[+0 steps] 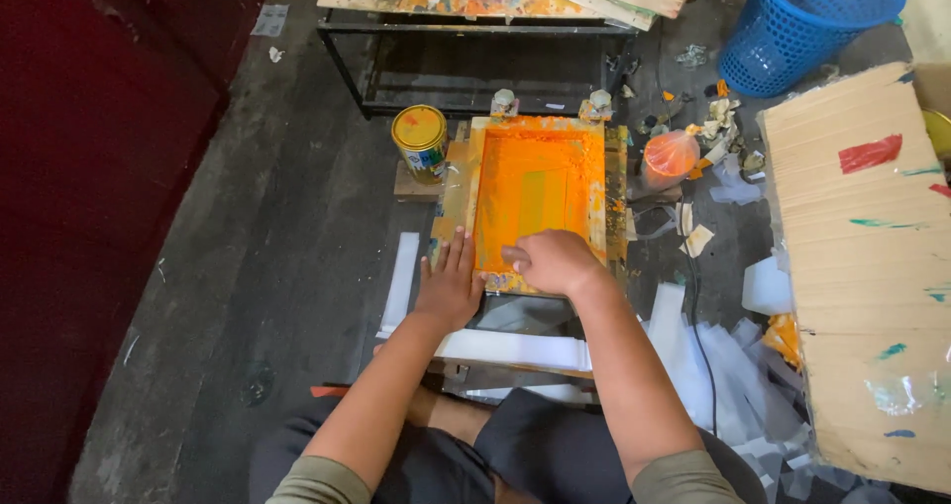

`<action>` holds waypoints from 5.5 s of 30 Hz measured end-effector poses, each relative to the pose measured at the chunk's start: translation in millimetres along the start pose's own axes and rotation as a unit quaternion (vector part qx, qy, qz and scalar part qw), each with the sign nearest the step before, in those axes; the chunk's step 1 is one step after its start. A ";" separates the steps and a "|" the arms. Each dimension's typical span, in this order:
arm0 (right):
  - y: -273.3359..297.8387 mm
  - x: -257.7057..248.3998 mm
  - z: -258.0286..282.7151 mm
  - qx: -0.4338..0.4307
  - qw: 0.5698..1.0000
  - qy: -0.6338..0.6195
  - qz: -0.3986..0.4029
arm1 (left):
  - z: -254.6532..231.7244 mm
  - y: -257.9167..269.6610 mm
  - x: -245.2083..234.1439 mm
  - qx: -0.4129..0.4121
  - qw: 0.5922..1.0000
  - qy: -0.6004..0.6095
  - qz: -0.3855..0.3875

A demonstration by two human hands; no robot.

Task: The person sits on the floor and uses a squeegee to spread orange ink across a screen printing frame. They then lift a white strip of material from the frame, inspect it, and place it back down to repeat the process.

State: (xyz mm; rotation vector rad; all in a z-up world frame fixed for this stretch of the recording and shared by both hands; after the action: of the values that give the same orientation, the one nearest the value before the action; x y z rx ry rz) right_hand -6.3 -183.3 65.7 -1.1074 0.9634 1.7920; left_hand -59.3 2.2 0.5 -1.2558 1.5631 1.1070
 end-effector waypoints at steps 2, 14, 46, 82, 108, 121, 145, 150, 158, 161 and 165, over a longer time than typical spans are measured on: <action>1.1 -1.0 -0.6 -0.001 0.999 -0.005 -0.037 | -1.2 -1.2 -1.6 0.001 1.000 -0.009 0.001; -56.7 43.6 -49.7 -0.072 0.937 0.099 -0.327 | -3.1 -67.1 -8.3 -0.006 0.999 -0.004 -0.042; -43.3 39.0 -35.9 -0.024 0.967 0.094 -0.237 | -2.0 -43.6 -10.8 0.002 1.000 -0.007 0.009; -67.3 69.5 -66.7 -0.060 0.921 0.113 -0.369 | -3.2 -73.5 -10.6 0.014 0.999 0.011 -0.046; 108.6 -22.5 -14.0 0.071 0.952 0.048 -0.293 | 25.4 41.4 -36.3 0.022 0.977 0.203 0.068; 56.3 71.5 -110.8 -0.029 0.896 0.104 -0.431 | 20.8 47.7 -44.5 0.015 0.967 0.253 -0.038; 68.7 51.9 -70.2 0.020 0.956 0.083 -0.282 | 13.8 39.9 -53.7 0.012 0.946 0.303 -0.114; 77.0 49.1 -68.2 -0.019 0.921 0.073 -0.382 | 25.1 38.0 -57.5 -0.083 0.928 0.334 -0.142; 85.0 41.2 -69.2 -0.066 0.839 0.073 -0.535 | 52.8 18.9 0.6 -0.100 0.941 0.248 -0.205; 84.6 37.4 -65.9 -0.078 0.810 0.076 -0.576 | 25.3 25.1 -5.9 0.008 0.953 0.199 -0.230; 82.9 36.9 -63.5 -0.057 0.793 0.082 -0.601 | -19.9 42.9 -14.3 0.205 0.947 0.129 -0.211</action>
State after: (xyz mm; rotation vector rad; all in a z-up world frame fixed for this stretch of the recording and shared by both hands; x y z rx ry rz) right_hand -71.9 -263.5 26.5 -1.4704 0.0693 0.6861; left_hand -100.7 -8.3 25.4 -1.3913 1.5113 0.3322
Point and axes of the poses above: each hand's wrist, its own y-axis away from the middle knuckle, its own x-axis out of the palm, z = x × y, the point moved 2 cm from there along -y, towards the middle knuckle, and after that the axes turned 15 degrees about -z, right-handed, at the moved point
